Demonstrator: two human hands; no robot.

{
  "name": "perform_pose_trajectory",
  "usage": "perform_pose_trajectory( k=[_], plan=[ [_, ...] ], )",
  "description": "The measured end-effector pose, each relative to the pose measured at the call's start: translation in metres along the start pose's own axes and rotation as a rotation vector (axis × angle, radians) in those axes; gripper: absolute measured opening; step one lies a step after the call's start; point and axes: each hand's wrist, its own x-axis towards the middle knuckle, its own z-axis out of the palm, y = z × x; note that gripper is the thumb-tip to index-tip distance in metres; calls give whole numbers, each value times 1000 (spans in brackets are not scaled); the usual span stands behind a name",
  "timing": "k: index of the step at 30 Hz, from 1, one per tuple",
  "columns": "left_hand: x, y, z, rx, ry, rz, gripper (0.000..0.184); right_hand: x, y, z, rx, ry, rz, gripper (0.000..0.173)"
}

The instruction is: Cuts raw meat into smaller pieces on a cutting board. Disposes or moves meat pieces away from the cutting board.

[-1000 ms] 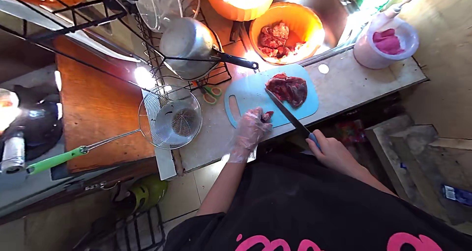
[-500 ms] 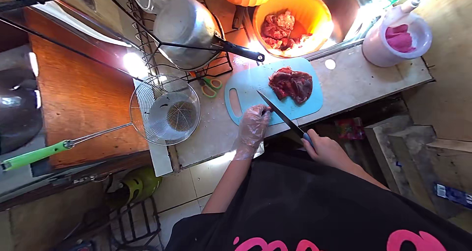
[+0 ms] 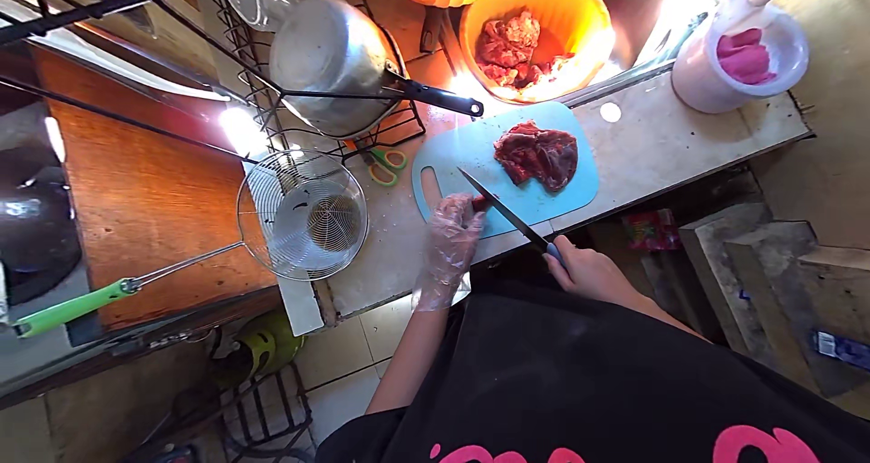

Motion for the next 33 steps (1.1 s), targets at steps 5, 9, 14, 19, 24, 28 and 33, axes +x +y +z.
perform_pose_trajectory(
  k=[5,9,14,19,24,28,33],
  plan=[
    [3,1,8,24,-9,40,23,15,-16,-6,-39,-151,76,42],
    [6,-1,12,18,17,24,22,17,-26,-8,-51,-204,124,43],
    [7,-6,14,8,57,50,16,24,-42,-12,-27,-283,201,42],
    [4,-10,12,3,9,31,16,45,-54,-14,-40,-247,141,41],
    [5,-4,11,34,26,-19,17,55,-56,-7,-89,-209,149,37],
    [0,0,10,19,28,-26,16,25,-53,-15,-109,-328,277,44],
    [1,1,9,49,4,13,13,47,-61,-7,-120,-273,213,33]
  ],
)
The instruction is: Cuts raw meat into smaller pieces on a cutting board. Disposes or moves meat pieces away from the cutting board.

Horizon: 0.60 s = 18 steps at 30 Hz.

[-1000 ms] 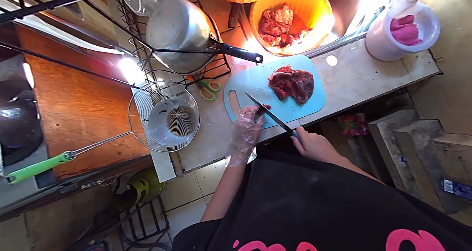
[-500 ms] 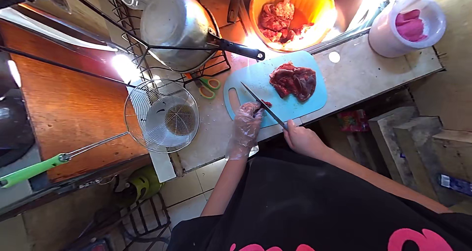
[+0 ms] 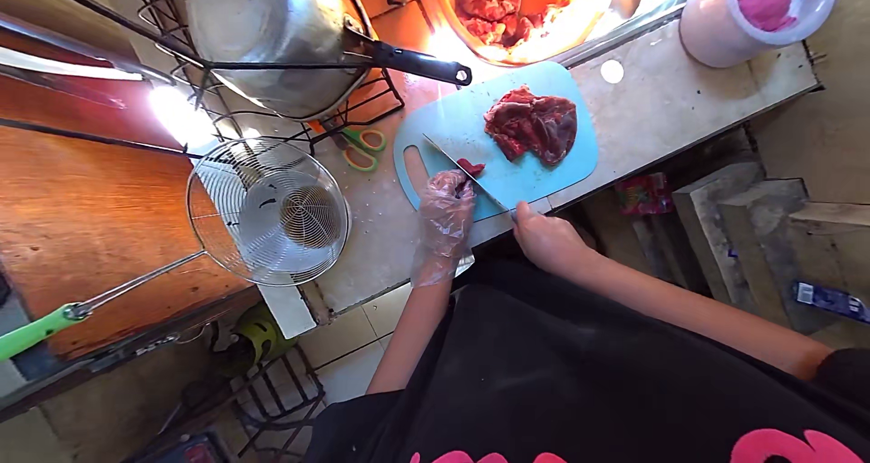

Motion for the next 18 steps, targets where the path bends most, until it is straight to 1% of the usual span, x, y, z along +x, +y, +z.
perform_pose_trajectory(
  k=[4,6,8,12,15,18],
  plan=[
    [3,-1,1,54,25,24,11,20,-15,-3,-10,60,-10,30],
    [7,1,1,70,22,-11,11,19,-11,-6,-7,73,-24,32],
    [9,6,-1,53,11,-89,13,9,3,0,19,91,-59,34],
    [12,4,3,-5,31,-149,15,-25,49,13,66,0,-42,44],
    [21,7,2,-10,29,-219,14,-40,74,17,65,-4,-51,43],
    [28,16,-11,28,-30,-385,20,-46,89,14,142,-17,-112,40]
  ],
)
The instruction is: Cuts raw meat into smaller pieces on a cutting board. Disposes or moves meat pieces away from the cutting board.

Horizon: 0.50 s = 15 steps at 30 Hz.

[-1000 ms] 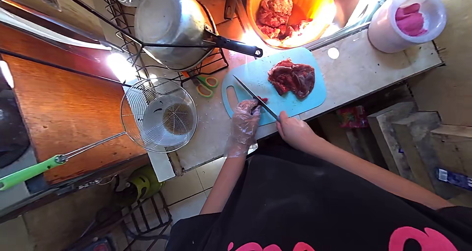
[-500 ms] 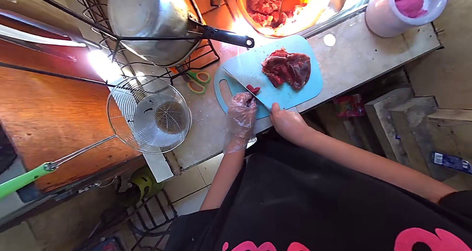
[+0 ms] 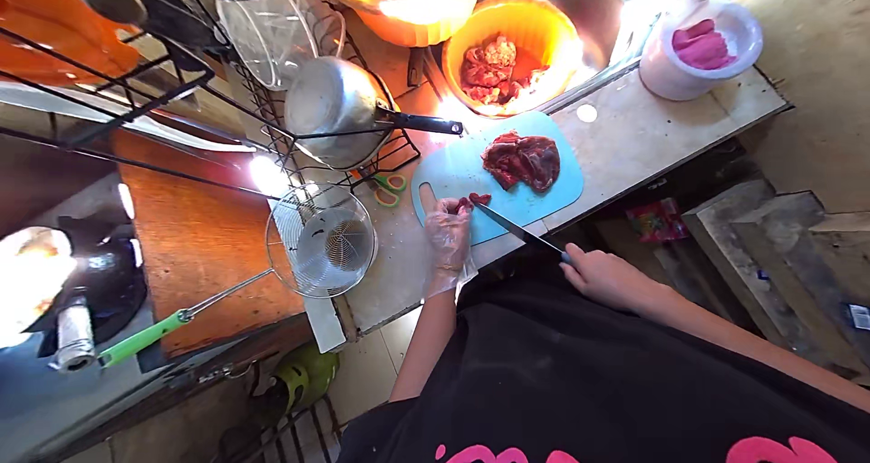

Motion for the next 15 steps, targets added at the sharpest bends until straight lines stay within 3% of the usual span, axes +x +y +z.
perform_pose_trajectory(
  k=[3,5,9,10,13,15],
  plan=[
    [2,-1,-9,17,-52,-96,21,0,18,0,111,7,-57,39],
    [2,-4,-12,60,-79,-40,25,0,27,4,176,12,-70,38],
    [7,14,-11,224,-186,122,56,-6,31,9,180,54,-86,39],
    [8,20,-10,284,-207,142,57,-8,30,10,158,83,-86,39],
    [12,22,-3,384,-183,214,30,-10,22,12,87,165,-95,39],
    [11,24,-2,404,-193,194,26,-5,13,9,44,176,-94,40]
  ],
)
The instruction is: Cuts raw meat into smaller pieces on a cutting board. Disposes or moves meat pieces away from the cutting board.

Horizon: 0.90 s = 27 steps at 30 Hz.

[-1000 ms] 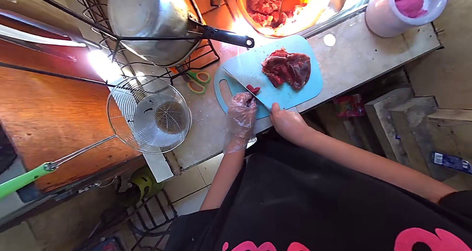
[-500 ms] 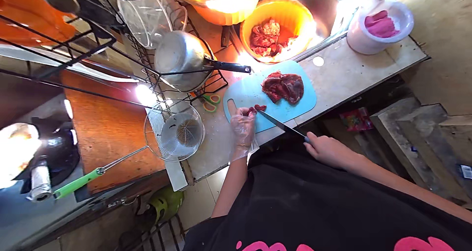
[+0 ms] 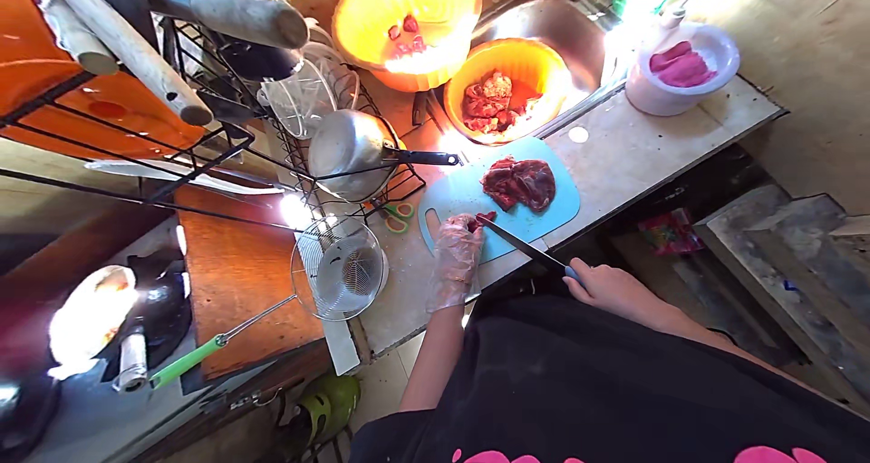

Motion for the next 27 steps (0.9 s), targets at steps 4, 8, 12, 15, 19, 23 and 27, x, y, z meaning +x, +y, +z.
perform_pose_trajectory(
  k=[4,8,12,15,19,23,27],
  plan=[
    [-10,1,-1,-41,-13,-78,27,17,-22,-3,-56,-76,71,43],
    [-13,-7,10,-73,54,-23,24,28,-50,-3,-92,-141,207,44],
    [-13,-12,18,-87,88,16,21,49,-78,-8,-124,-147,168,38],
    [-17,-5,10,-38,-24,-20,23,68,-87,-7,-170,-104,110,34],
    [-33,-18,11,-164,48,-39,23,71,-74,-12,-145,-102,63,40],
    [-25,-23,-6,-375,136,-204,21,38,-33,-21,-54,-115,-55,43],
    [0,-19,-7,-366,140,-145,32,5,0,-15,-3,35,-38,37]
  ],
)
